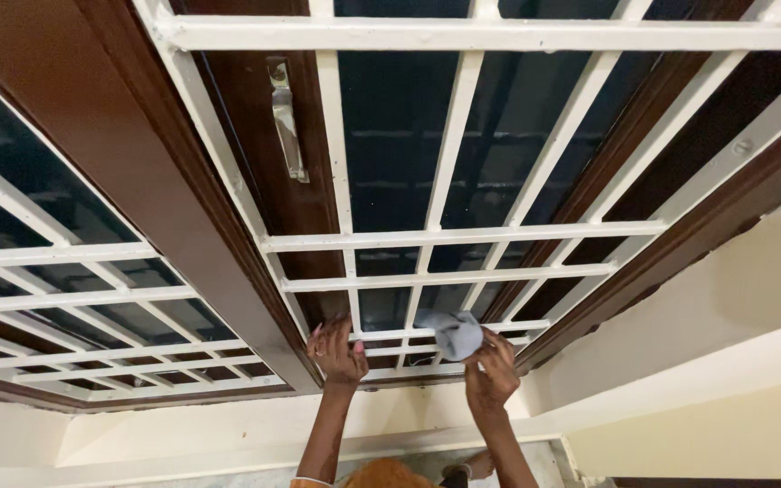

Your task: The person wipes the white bars and wooden frame of a window using a blue cloth, moving their hands along the edges and between the grill.

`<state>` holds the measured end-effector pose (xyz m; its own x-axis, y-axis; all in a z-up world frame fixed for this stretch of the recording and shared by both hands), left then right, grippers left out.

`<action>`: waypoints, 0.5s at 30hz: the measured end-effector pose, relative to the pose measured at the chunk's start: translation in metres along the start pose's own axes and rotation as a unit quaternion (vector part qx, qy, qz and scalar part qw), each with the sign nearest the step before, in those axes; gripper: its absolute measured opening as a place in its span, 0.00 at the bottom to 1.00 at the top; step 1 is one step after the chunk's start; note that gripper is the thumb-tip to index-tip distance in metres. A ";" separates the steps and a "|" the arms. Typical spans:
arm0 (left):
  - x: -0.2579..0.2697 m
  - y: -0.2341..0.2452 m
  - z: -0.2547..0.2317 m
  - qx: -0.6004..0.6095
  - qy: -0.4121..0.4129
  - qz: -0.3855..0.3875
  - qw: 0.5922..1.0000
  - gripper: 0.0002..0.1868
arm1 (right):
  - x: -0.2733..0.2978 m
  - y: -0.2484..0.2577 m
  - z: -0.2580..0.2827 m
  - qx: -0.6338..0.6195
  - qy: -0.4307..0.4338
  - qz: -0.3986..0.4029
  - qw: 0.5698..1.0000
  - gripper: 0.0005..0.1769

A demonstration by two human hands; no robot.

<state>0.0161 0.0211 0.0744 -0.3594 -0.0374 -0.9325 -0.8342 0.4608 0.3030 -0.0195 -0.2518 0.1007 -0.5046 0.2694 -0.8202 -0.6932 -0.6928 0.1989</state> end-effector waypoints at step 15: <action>-0.008 0.016 -0.003 0.073 0.022 0.056 0.996 0.28 | 0.023 -0.068 0.058 -0.073 0.138 0.082 0.984 0.08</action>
<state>0.0044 0.0263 0.0873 -0.4663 -0.0154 -0.8845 -0.7192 0.5887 0.3690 -0.0143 -0.1593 0.0992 -0.4295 -0.0322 -0.9025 -0.5224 -0.8063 0.2774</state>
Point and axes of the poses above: each hand's wrist, its own x-axis away from the middle knuckle, its own y-axis out of the back of the hand, z = x × y, the point moved 6 cm from there along -x, towards the middle knuckle, and after that the axes turned 1 degree about -y, right-handed, at the moved point
